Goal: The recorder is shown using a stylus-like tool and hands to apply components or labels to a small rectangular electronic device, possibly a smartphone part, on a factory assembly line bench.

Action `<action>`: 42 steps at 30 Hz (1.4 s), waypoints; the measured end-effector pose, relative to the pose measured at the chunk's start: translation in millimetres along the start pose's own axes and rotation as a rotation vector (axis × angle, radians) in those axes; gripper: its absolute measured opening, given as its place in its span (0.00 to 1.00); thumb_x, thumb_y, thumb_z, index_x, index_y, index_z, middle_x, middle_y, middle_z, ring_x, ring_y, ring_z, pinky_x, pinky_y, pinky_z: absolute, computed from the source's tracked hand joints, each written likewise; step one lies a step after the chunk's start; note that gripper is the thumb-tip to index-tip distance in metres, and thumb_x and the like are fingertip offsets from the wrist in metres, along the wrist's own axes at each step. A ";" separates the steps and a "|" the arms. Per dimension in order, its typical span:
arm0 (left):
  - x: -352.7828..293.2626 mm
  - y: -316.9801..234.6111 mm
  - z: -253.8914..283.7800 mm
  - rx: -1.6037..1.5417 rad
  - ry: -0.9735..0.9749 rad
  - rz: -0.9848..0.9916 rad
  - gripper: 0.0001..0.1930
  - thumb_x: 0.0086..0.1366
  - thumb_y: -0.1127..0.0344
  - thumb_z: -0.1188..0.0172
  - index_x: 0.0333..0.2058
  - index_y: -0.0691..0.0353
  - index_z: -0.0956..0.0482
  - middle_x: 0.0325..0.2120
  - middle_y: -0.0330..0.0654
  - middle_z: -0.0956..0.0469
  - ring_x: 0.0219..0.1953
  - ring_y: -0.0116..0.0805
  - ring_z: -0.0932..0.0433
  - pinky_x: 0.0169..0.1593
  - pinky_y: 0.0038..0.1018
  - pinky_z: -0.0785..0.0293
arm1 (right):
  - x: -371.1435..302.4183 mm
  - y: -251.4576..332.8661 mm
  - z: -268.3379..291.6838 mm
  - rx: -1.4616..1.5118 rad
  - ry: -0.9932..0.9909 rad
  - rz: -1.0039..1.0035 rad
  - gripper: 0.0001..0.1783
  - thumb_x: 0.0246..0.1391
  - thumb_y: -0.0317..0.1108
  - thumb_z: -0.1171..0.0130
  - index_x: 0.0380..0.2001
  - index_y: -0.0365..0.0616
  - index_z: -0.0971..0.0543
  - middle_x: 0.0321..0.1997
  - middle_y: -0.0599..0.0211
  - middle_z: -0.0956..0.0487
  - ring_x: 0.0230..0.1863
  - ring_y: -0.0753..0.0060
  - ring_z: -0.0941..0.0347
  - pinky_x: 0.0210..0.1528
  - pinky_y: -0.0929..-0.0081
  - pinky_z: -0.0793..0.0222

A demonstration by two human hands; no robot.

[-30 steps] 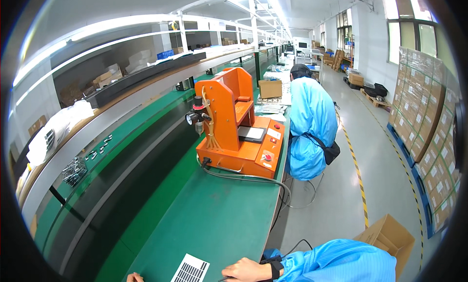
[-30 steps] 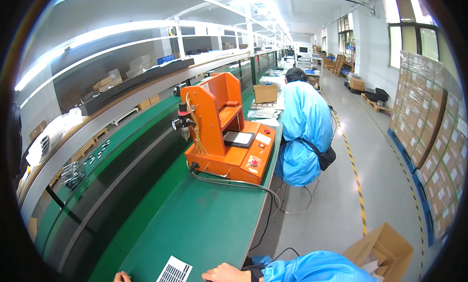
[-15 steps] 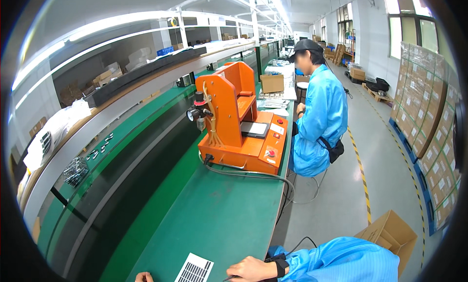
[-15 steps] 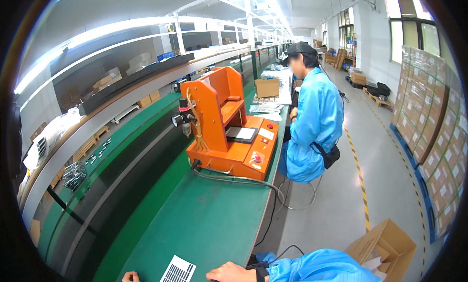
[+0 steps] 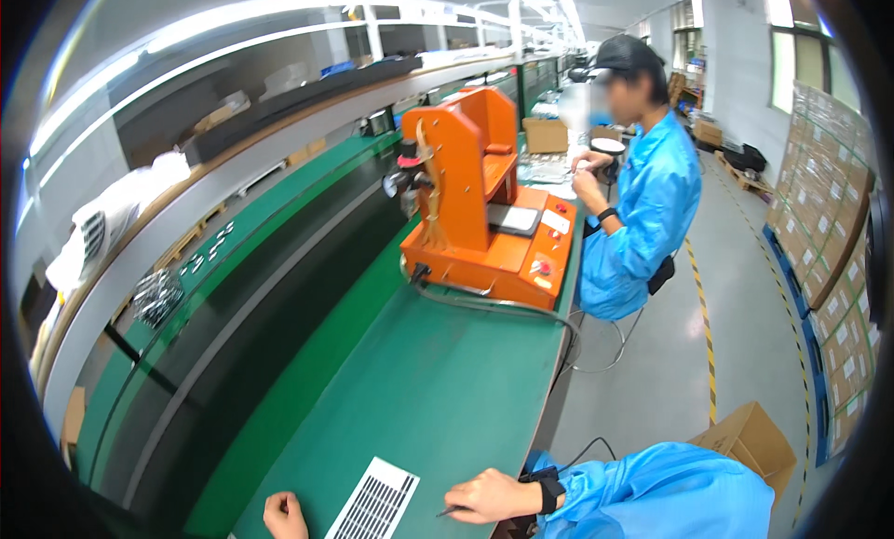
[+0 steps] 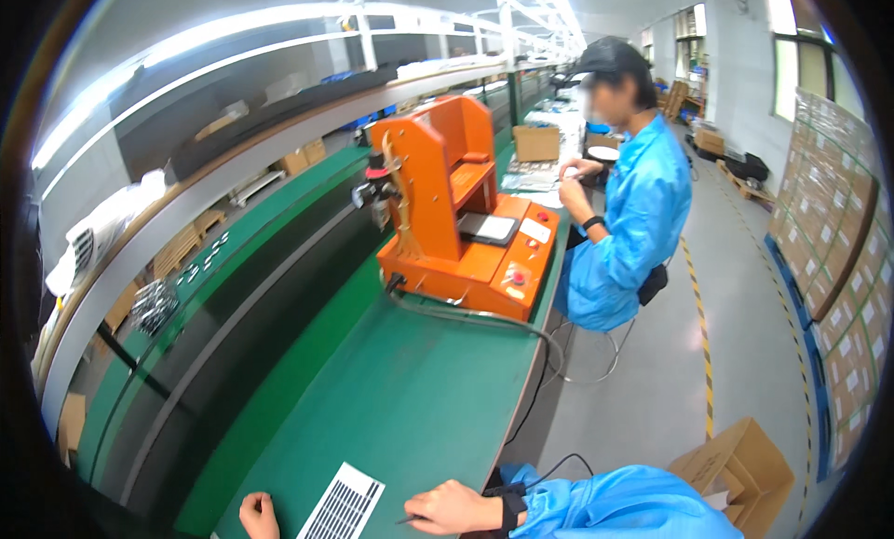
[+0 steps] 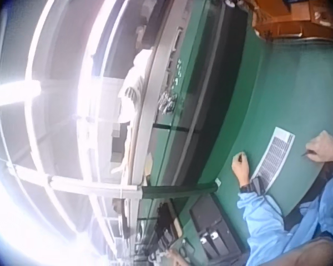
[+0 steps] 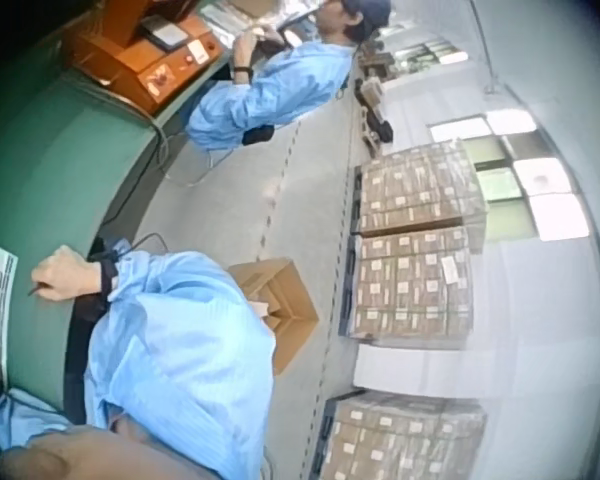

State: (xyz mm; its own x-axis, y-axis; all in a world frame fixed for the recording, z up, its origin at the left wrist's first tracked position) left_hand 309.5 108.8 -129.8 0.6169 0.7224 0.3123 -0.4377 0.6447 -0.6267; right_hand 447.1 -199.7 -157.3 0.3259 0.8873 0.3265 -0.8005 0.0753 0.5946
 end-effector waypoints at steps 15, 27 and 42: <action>4.0 -0.3 -10.9 -0.019 -0.042 0.070 0.07 0.57 0.68 0.40 0.28 0.65 0.20 0.22 0.44 0.25 0.22 0.35 0.27 0.30 0.30 0.30 | 5.9 1.3 13.2 -0.065 -0.079 -0.001 0.08 0.41 0.34 0.35 0.17 0.46 0.24 0.15 0.70 0.24 0.15 0.69 0.28 0.16 0.72 0.36; 3.3 3.3 -7.4 -0.035 -0.055 0.108 0.08 0.57 0.67 0.40 0.28 0.68 0.20 0.21 0.43 0.26 0.21 0.31 0.31 0.28 0.28 0.33 | 6.3 1.7 10.4 -0.052 -0.061 -0.044 0.09 0.42 0.36 0.36 0.17 0.46 0.25 0.16 0.68 0.25 0.15 0.64 0.29 0.16 0.68 0.36; 4.7 43.1 1.8 -0.659 -0.144 0.326 0.12 0.66 0.66 0.47 0.32 0.68 0.20 0.25 0.37 0.21 0.27 0.21 0.27 0.33 0.19 0.32 | 6.7 2.8 10.5 -0.043 -0.071 -0.049 0.07 0.40 0.34 0.35 0.19 0.46 0.23 0.16 0.69 0.24 0.16 0.64 0.28 0.17 0.69 0.35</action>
State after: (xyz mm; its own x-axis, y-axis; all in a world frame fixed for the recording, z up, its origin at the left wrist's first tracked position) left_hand 292.4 140.4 -154.1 0.4117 0.9059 0.0996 -0.0735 0.1420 -0.9871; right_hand 452.4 -198.4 -145.7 0.3987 0.8478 0.3497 -0.8030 0.1385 0.5797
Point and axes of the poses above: each hand's wrist, its own x-axis towards the middle knuckle, its own z-axis out of the back of the hand, y = z × x, the point moved 6 cm from there along x, towards the middle knuckle
